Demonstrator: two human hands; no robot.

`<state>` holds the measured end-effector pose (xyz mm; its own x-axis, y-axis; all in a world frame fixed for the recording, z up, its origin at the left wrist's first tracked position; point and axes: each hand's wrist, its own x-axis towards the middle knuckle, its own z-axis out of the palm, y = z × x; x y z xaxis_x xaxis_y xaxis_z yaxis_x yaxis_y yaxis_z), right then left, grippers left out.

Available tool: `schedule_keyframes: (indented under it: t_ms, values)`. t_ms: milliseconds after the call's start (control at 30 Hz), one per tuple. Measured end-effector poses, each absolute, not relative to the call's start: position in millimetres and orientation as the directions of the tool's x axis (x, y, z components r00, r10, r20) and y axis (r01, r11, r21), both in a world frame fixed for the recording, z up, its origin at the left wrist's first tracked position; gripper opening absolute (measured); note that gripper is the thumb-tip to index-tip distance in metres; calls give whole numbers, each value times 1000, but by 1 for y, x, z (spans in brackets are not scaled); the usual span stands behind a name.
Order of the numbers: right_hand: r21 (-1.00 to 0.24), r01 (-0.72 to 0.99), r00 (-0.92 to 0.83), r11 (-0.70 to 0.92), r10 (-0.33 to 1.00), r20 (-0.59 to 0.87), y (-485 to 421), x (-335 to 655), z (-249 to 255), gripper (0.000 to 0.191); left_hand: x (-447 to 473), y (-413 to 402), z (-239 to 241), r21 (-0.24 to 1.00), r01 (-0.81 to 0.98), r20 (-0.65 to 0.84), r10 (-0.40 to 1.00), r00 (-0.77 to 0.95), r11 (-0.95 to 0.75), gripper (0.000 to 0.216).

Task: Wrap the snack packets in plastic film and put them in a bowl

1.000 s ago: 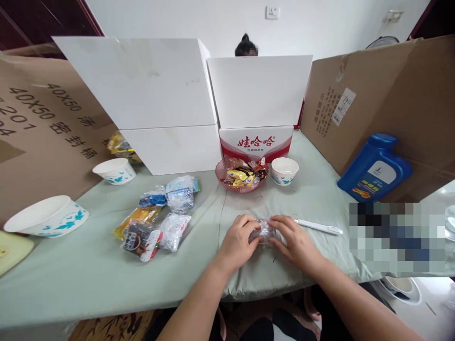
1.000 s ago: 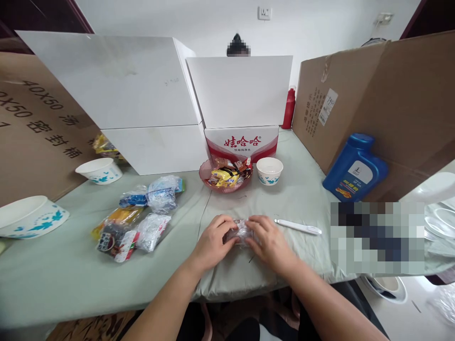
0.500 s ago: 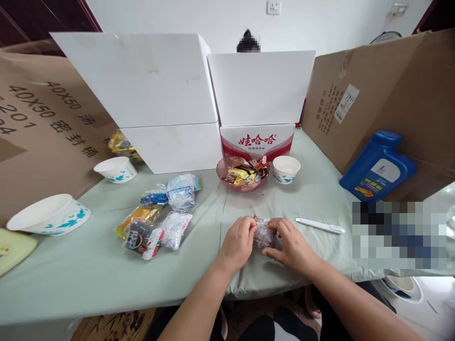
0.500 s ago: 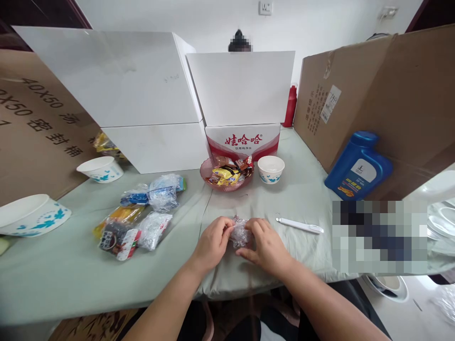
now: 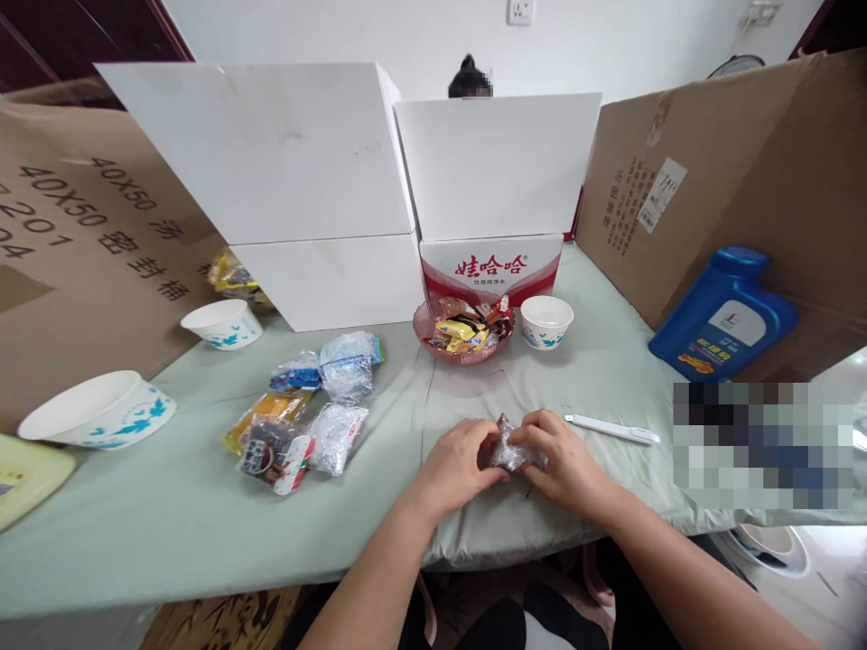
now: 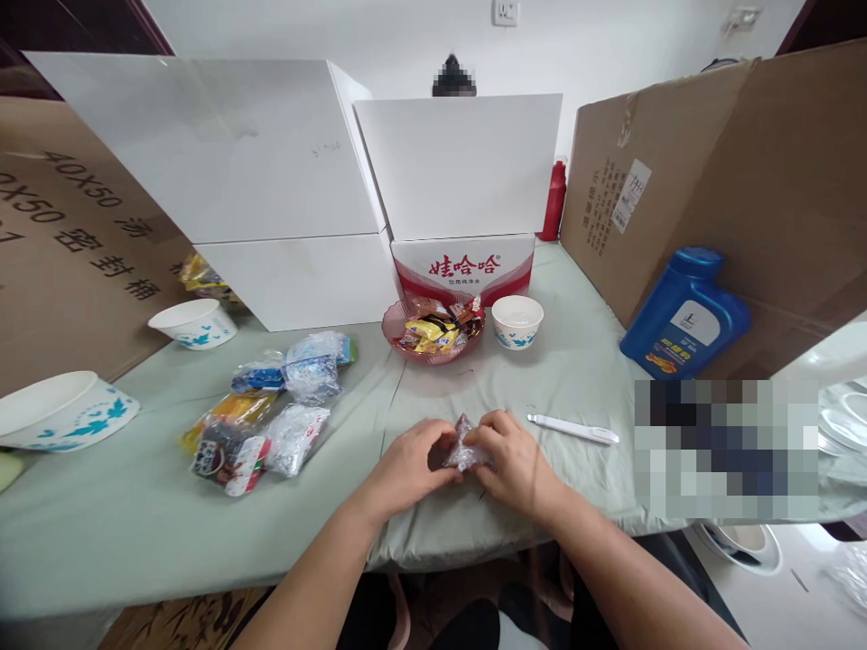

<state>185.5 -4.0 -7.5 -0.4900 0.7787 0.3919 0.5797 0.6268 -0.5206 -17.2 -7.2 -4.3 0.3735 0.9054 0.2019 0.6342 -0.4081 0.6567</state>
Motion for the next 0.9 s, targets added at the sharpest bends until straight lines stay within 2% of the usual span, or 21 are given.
schedule_keyframes:
  t_ms: [67, 133, 333, 433, 567, 633, 700, 767, 833, 900]
  values:
    - [-627, 543, -396, 559, 829, 395, -2, 190, -8, 20, -18, -7, -4, 625, 644, 208, 890, 407, -441, 28]
    - [-697, 485, -331, 529, 848, 413, -1, 194, -11, 15, -18, -8, -2, 600, 648, 251, 880, 404, -468, 27]
    - [-730, 390, -308, 561, 827, 470, -4, 193, -16, 12, -10, -15, 2, 557, 645, 422, 848, 321, -522, 38]
    - [-792, 329, -322, 514, 850, 417, -3, 192, -17, 13, -10, -12, -1, 533, 644, 447, 829, 336, -548, 35]
    - [-960, 62, -159, 273, 952, 261, 2, 197, -19, 28, -17, -7, -7, 520, 736, 357, 893, 274, -434, 24]
    - [-981, -55, -111, 186, 975, 191, 3, 198, -20, 32, -18, -7, -8, 520, 739, 400, 887, 232, -428, 30]
    - [-981, -107, -126, 163, 976, 176, 1, 196, -20, 34, -16, -9, -7, 526, 702, 454, 856, 246, -480, 47]
    - [-980, -120, -168, 158, 970, 177, 0, 193, -19, 33, -14, -10, -6, 558, 636, 454, 838, 303, -532, 51]
    - [-977, -116, -145, 176, 971, 192, 0, 192, -19, 30, -13, -9, -5, 652, 553, 435, 853, 287, -518, 35]
    - [-971, -122, -48, 207, 976, 214, 4, 195, -20, 25, -15, -5, -5, 801, 424, 392, 906, 161, -422, 13]
